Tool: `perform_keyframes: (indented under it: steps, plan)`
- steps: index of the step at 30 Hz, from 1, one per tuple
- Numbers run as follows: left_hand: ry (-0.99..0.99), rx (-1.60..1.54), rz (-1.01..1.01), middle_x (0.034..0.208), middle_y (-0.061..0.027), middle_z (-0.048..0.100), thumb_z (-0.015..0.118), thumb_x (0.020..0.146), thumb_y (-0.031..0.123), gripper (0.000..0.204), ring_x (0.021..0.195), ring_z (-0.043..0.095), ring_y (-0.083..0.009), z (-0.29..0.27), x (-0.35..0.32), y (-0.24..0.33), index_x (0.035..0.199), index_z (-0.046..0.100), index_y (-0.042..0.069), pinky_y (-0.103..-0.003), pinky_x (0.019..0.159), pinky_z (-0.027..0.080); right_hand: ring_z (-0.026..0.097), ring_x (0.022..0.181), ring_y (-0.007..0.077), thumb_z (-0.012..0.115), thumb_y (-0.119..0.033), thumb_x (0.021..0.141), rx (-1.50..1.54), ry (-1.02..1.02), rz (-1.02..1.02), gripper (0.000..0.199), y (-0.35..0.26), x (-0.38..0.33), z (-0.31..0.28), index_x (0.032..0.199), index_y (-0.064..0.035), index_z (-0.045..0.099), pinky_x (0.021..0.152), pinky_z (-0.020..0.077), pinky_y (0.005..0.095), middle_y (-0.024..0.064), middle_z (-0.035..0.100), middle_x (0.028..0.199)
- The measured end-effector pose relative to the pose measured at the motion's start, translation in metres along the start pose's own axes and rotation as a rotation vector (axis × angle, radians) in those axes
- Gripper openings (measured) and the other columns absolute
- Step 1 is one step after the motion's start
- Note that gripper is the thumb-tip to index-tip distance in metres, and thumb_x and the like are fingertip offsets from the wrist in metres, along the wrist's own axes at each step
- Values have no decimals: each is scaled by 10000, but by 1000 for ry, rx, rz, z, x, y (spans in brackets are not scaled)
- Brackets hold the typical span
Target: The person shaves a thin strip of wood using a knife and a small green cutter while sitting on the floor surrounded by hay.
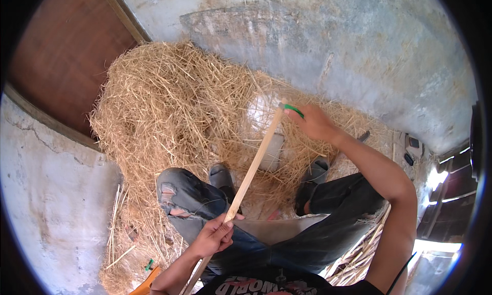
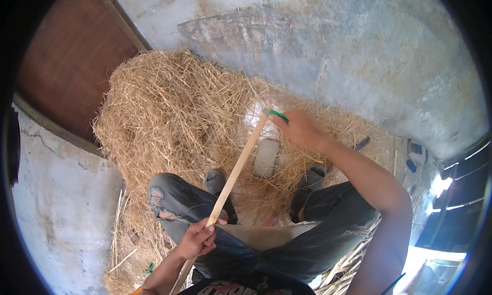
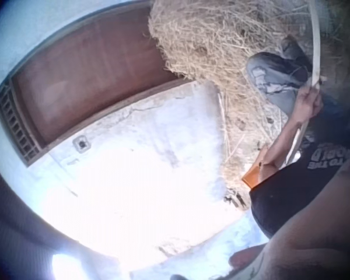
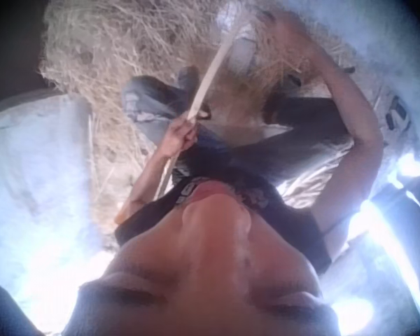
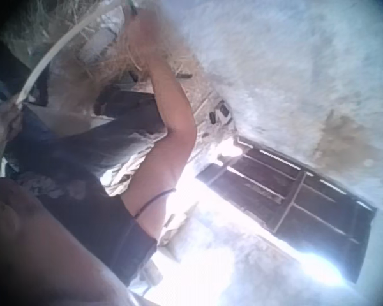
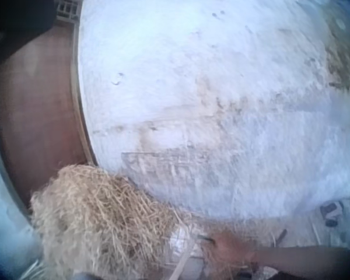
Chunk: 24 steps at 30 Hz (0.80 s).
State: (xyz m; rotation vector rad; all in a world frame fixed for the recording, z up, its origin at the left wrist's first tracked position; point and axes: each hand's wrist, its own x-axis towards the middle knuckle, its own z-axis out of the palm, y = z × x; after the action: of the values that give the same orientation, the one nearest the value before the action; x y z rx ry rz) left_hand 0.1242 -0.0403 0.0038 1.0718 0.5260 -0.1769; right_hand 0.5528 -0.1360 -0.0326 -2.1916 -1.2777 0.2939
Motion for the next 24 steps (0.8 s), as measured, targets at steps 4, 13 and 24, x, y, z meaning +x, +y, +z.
perform_keyframes:
  steps: [4, 13, 24]
  plan:
    - [109, 193, 55, 607, 39, 375, 414, 1114, 218, 371, 472, 344, -52, -1, 1, -10, 1428, 470, 27, -228, 460, 328, 472, 449, 300, 494, -533, 1040, 128, 108, -109, 652, -15, 8, -1, 723, 17, 641, 496, 392, 442, 163, 497, 521]
    - [200, 375, 188, 577, 52, 408, 438, 1101, 169, 351, 480, 384, -36, 4, 13, 2, 1417, 500, 31, -218, 474, 323, 455, 494, 249, 549, -484, 1029, 53, 11, -190, 570, -64, -18, 5, 835, 41, 659, 537, 412, 427, 176, 472, 567]
    - [106, 47, 44, 619, 55, 403, 446, 1102, 179, 348, 480, 365, -39, -4, -5, -7, 1405, 504, 18, -222, 458, 318, 492, 521, 326, 504, -518, 1039, 112, 439, -22, 661, -3, 28, 13, 748, 64, 621, 572, 422, 453, 185, 559, 573]
